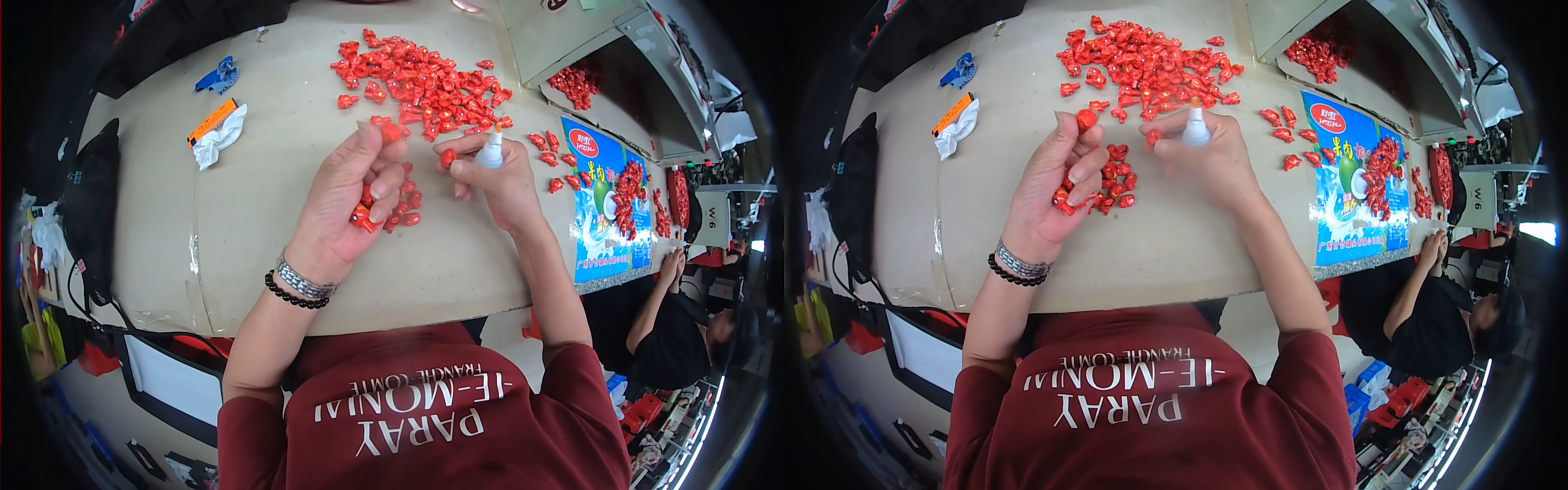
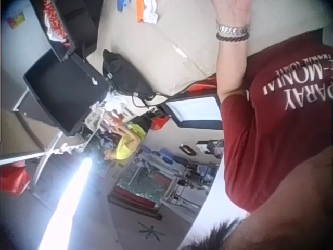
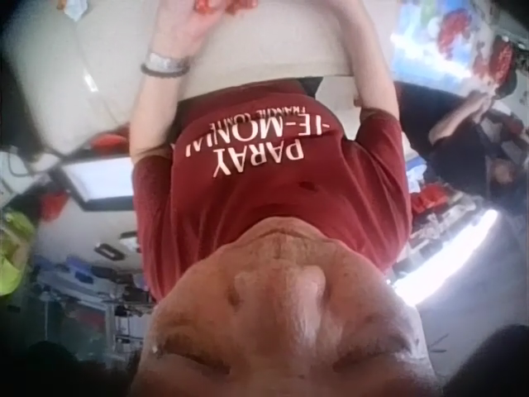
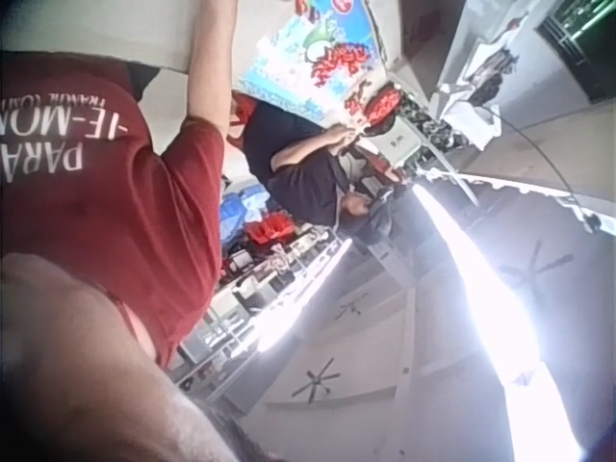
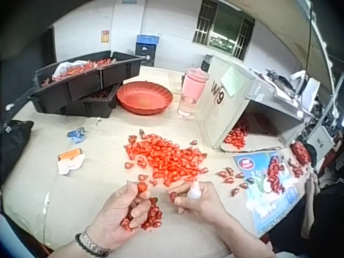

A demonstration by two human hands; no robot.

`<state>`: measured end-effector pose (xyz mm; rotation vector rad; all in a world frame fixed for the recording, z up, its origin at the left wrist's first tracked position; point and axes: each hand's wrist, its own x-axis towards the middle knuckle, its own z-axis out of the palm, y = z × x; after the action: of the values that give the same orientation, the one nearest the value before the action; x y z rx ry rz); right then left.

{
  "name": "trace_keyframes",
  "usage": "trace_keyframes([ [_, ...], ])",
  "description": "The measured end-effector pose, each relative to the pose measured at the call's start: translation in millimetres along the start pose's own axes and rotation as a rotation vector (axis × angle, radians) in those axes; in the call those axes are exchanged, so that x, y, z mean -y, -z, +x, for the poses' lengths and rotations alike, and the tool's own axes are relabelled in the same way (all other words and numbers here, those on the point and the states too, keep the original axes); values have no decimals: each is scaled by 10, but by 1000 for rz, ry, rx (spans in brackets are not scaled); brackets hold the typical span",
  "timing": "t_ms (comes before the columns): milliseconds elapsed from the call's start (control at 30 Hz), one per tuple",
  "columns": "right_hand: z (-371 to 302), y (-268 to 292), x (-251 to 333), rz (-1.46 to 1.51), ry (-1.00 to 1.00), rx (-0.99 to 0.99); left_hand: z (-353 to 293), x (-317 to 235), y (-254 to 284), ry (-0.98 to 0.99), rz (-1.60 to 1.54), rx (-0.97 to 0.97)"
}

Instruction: The person applies glue from a bottle to small red plastic toy parts, then joins the parts together by hand.

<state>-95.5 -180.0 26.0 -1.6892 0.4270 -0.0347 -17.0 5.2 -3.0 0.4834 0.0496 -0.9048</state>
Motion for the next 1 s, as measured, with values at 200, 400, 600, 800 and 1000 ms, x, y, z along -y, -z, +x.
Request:
trace_keyframes([
  [200,20,-21,56,335,53,27,-25,48,-93,19,66,-1],
  [400,38,-159,214,195,257,-102,-18,50,-84,14,78,-11],
  [600,46,-258,192,-90,456,-174,-42,79,-90,-18,106,-13],
  [800,107,-298,80,-273,717,-171,-40,108,-61,-70,183,-74],
  [1000,131,-333,118,-308,765,-158,-13,85,-94,-204,273,-67],
])
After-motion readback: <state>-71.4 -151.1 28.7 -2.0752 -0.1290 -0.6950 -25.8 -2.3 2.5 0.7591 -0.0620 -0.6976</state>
